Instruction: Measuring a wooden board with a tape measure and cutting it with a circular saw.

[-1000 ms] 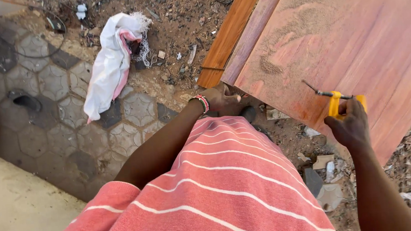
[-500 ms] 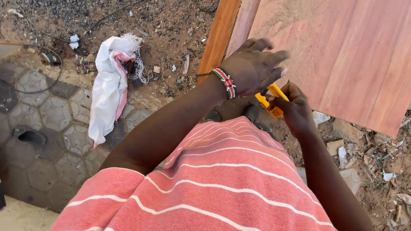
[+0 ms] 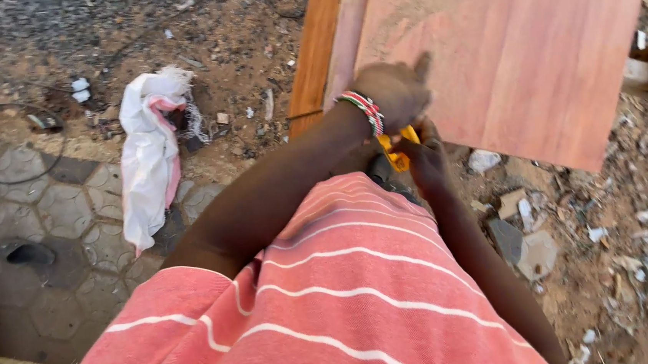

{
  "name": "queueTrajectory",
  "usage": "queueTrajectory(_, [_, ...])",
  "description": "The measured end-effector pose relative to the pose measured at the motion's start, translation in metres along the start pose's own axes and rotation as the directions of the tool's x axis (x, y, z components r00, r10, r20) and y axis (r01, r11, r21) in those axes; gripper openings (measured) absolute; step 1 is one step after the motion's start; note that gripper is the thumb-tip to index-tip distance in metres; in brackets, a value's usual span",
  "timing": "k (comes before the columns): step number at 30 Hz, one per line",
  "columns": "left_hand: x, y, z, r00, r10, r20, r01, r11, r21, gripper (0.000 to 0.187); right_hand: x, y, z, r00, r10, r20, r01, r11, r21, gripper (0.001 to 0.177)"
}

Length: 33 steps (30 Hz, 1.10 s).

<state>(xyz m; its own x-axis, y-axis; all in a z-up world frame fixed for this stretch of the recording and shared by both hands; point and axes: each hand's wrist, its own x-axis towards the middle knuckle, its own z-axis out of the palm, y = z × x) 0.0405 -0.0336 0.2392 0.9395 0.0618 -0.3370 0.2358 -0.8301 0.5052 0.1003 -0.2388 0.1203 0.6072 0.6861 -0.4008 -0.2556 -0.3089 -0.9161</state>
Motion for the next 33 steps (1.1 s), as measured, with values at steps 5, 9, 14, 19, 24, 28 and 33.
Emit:
queueTrajectory(5, [-0.004, -0.033, 0.008, 0.997, -0.063, -0.047, 0.068, 0.992, 0.106, 0.084, 0.008, 0.017, 0.001, 0.995, -0.078, -0.066, 0.073, 0.995, -0.074, 0.028])
queueTrajectory(9, [-0.004, -0.003, -0.001, 0.999, 0.021, -0.042, -0.021, 1.000, -0.012, 0.072, -0.015, -0.034, 0.030, 0.988, -0.155, -0.026, 0.157, 0.984, 0.084, 0.035])
queueTrajectory(14, [-0.020, 0.035, -0.028, 0.996, -0.026, -0.089, 0.022, 0.999, -0.043, 0.054, 0.011, -0.007, 0.030, 0.959, -0.282, -0.022, 0.282, 0.959, 0.013, 0.021])
queueTrajectory(19, [-0.027, 0.018, -0.023, 0.995, -0.044, 0.087, 0.046, 0.999, -0.013, 0.081, -0.006, -0.043, 0.042, 0.952, -0.305, -0.016, 0.304, 0.952, -0.042, 0.016])
queueTrajectory(24, [-0.012, 0.022, -0.049, 0.947, -0.322, 0.014, 0.320, 0.944, 0.076, 0.101, 0.022, 0.016, 0.029, 0.993, -0.095, -0.076, 0.088, 0.992, -0.088, 0.029])
queueTrajectory(28, [-0.013, 0.042, -0.046, 0.980, -0.111, 0.166, 0.120, 0.992, -0.044, 0.089, 0.030, 0.016, 0.027, 0.992, -0.088, -0.087, 0.072, 0.982, -0.175, 0.051])
queueTrajectory(33, [0.005, 0.011, -0.016, 0.980, -0.113, 0.164, 0.117, 0.993, -0.016, 0.088, 0.051, 0.064, 0.005, 0.983, -0.183, -0.023, 0.183, 0.983, -0.019, 0.041])
